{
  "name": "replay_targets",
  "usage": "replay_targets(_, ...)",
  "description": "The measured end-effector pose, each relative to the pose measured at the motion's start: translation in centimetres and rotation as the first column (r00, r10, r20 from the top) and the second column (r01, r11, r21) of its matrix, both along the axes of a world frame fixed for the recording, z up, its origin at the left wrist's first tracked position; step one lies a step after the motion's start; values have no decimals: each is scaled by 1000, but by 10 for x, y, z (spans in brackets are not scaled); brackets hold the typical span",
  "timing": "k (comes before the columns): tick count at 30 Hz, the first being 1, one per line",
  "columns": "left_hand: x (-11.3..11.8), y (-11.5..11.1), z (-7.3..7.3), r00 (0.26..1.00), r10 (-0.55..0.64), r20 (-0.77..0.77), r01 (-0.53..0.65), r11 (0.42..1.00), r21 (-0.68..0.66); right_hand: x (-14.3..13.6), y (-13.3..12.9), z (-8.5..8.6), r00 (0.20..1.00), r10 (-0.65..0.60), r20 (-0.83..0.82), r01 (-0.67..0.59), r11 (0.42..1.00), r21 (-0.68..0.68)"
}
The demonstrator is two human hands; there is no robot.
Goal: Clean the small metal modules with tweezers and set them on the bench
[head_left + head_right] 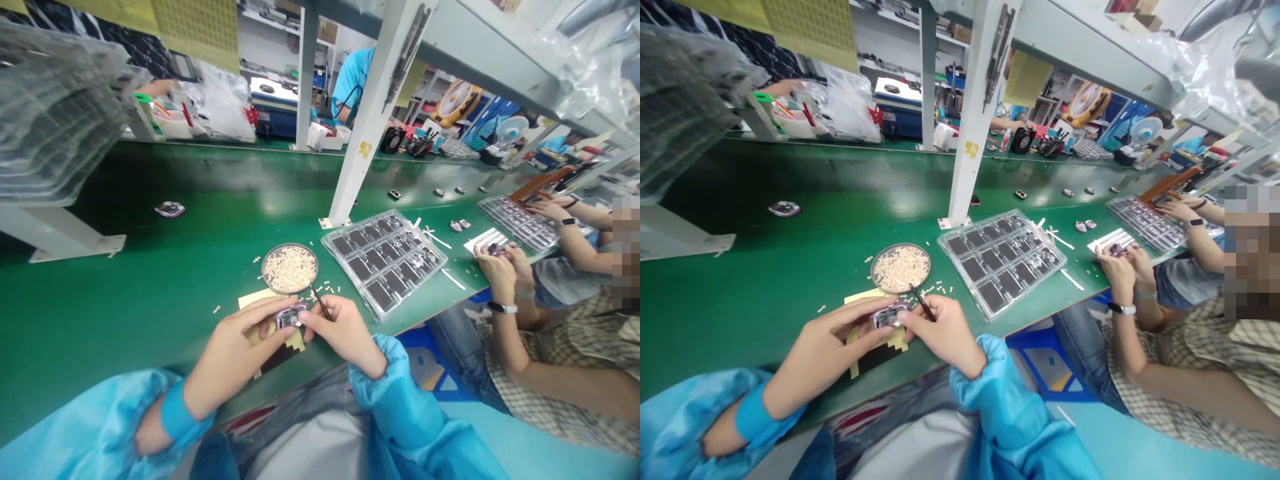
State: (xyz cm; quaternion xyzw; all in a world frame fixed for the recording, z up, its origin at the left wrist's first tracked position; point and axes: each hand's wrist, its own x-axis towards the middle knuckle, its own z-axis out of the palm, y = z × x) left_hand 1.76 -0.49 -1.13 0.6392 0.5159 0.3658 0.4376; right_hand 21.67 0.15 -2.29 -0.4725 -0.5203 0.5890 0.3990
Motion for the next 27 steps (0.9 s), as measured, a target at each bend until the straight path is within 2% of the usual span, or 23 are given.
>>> replay_targets(3, 1, 0, -3, 995, 4, 96, 6, 994, -106, -6, 1, -4, 993, -100, -64, 104, 993, 57)
replay_targets(6, 2, 0, -6, 987, 8, 161, 18, 987, -161, -11, -1, -6, 993, -88, -74, 94, 992, 87)
replay_targets(8, 3, 0, -6, 979, 10, 204, 29, 982, -186, -11, -3, -6, 991, -124, -54, 129, 985, 113)
replay_targets(11, 3, 1, -5, 953, -1, 302, 80, 965, -251, -7, -7, -4, 982, -181, 59, 158, 948, 277)
replay_targets(14, 3, 2, -3, 921, -10, 390, 135, 946, -294, 4, -6, 0, 954, -109, 279, -48, 864, 502)
replay_targets(16, 3, 2, -4, 911, -7, 412, 145, 942, -303, 11, -3, 0, 923, -71, 379, -177, 795, 580)
replay_targets(22, 3, 3, -6, 916, -16, 401, 169, 921, -350, 25, 8, -10, 806, -151, 572, -386, 599, 702)
replay_targets(27, 3, 4, -5, 919, 1, 394, 168, 903, -394, 26, 13, -10, 739, -208, 641, -489, 489, 723)
